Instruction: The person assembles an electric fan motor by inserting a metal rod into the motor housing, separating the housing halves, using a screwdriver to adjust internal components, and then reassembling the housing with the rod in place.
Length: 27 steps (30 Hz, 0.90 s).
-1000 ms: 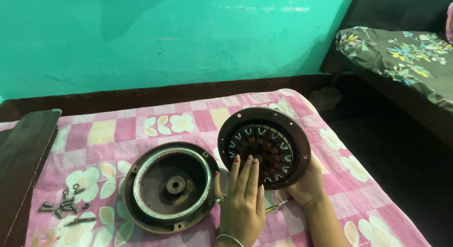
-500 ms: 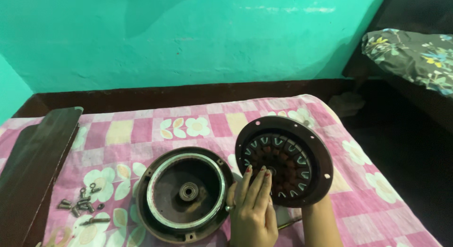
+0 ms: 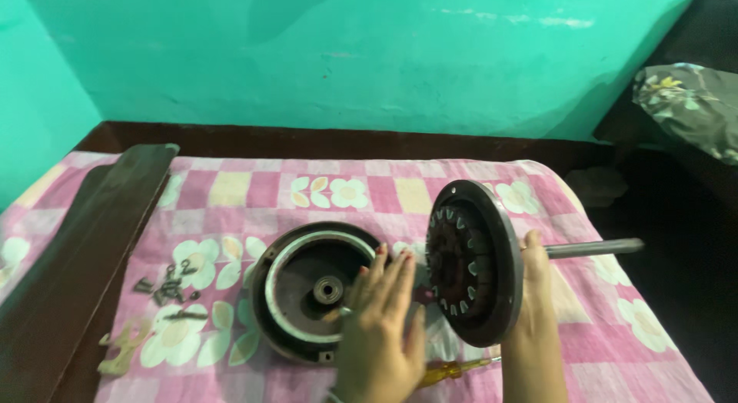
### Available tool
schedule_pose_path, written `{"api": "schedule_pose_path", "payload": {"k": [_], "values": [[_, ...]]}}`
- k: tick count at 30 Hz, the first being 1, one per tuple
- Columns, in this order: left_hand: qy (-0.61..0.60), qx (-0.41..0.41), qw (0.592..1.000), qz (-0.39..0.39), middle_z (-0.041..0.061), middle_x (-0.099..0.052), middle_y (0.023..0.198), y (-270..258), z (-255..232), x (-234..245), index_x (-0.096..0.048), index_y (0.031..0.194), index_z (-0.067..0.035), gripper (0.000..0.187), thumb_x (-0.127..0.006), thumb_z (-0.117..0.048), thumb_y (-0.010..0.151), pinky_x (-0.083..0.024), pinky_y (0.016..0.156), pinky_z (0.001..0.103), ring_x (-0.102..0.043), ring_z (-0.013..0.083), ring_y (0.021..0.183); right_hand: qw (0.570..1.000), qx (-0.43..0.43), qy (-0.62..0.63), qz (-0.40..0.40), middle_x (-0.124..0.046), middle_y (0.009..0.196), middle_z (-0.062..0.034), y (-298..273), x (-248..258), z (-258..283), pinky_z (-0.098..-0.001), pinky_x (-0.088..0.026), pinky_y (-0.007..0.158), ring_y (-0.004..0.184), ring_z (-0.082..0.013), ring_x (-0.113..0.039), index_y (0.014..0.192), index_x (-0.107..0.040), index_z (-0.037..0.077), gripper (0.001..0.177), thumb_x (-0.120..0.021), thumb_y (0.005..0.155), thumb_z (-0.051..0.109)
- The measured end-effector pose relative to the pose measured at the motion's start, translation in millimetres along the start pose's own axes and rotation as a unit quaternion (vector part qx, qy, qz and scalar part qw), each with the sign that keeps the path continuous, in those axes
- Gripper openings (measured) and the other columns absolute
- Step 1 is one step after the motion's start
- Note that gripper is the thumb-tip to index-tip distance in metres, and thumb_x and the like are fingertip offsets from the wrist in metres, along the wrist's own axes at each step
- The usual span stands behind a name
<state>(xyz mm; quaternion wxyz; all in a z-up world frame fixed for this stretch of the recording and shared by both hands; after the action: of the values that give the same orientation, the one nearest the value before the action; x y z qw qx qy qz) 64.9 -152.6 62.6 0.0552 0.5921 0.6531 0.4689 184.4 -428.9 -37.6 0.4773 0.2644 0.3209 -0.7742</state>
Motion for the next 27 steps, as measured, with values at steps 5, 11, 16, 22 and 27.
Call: {"api": "schedule_pose_path", "payload": {"k": [5, 11, 16, 22, 27], "values": [[0.077, -0.043, 0.996, 0.028, 0.021, -0.040, 0.155, -13.0, 40.1, 65.1, -0.035, 0.151, 0.001, 0.101, -0.086, -0.039, 0.074, -0.016, 0.121, 0.065, -0.025, 0.0484, 0.150, 0.996, 0.061, -0.004, -0.060, -0.024, 0.058, 0.0015, -39.4, -51.6, 13.7, -0.0321, -0.043, 0.062, 0.051, -0.0156, -0.022, 0.072, -0.030, 0.018, 0.056, -0.042, 0.106, 0.062], [0.106, 0.119, 0.986, 0.053, 0.032, 0.000, 0.163, -39.7, 80.9, 80.7, -0.003, 0.158, -0.003, 0.166, -0.104, -0.049, 0.034, -0.015, 0.112, 0.077, 0.001, 0.0658, 0.148, 0.986, 0.147, -0.077, -0.030, -0.025, 0.054, 0.0020, -98.3, -118.4, 15.7, -0.0326, -0.042, 0.058, 0.048, -0.0148, -0.024, 0.070, -0.033, 0.017, 0.057, -0.046, 0.106, 0.059], [0.006, 0.208, 0.978, 0.016, 0.039, 0.006, 0.164, -54.5, 104.3, 79.3, 0.005, 0.157, -0.005, 0.175, -0.106, -0.044, 0.028, -0.036, 0.106, 0.059, -0.017, 0.0587, 0.149, 0.961, 0.239, -0.137, 0.038, -0.028, 0.053, 0.0015, -132.4, -157.1, 5.9, -0.0338, -0.038, 0.055, 0.046, -0.0135, -0.027, 0.073, -0.035, 0.017, 0.052, -0.052, 0.105, 0.055], [-0.035, 0.158, 0.986, -0.028, 0.040, -0.005, 0.159, -59.2, 108.7, 83.4, 0.007, 0.154, 0.002, 0.168, -0.106, -0.042, 0.038, -0.035, 0.110, 0.057, -0.022, 0.0577, 0.145, 0.925, 0.322, -0.157, 0.127, -0.032, 0.056, 0.0023, -147.5, -184.2, -1.6, -0.0333, -0.037, 0.055, 0.049, -0.0118, -0.032, 0.072, -0.036, 0.015, 0.054, -0.056, 0.110, 0.048], [-0.069, 0.193, 0.979, -0.022, 0.040, -0.006, 0.160, -60.6, 108.3, 77.3, 0.009, 0.153, 0.002, 0.168, -0.106, -0.040, 0.039, -0.035, 0.110, 0.056, -0.023, 0.0565, 0.146, 0.915, 0.306, -0.187, 0.185, -0.037, 0.055, 0.0013, -140.5, -205.9, -28.1, -0.0321, -0.036, 0.051, 0.048, -0.0112, -0.035, 0.073, -0.039, 0.013, 0.049, -0.053, 0.110, 0.042]]}}
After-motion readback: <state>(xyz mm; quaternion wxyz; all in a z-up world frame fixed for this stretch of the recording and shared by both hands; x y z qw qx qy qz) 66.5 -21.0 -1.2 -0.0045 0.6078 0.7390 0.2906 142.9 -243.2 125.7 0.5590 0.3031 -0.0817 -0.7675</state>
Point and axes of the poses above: each hand's wrist, its own y-axis towards the middle knuckle, its own x-axis out of the back of the hand, z = x × y, the point moved 7 cm from there along y, towards the middle knuckle
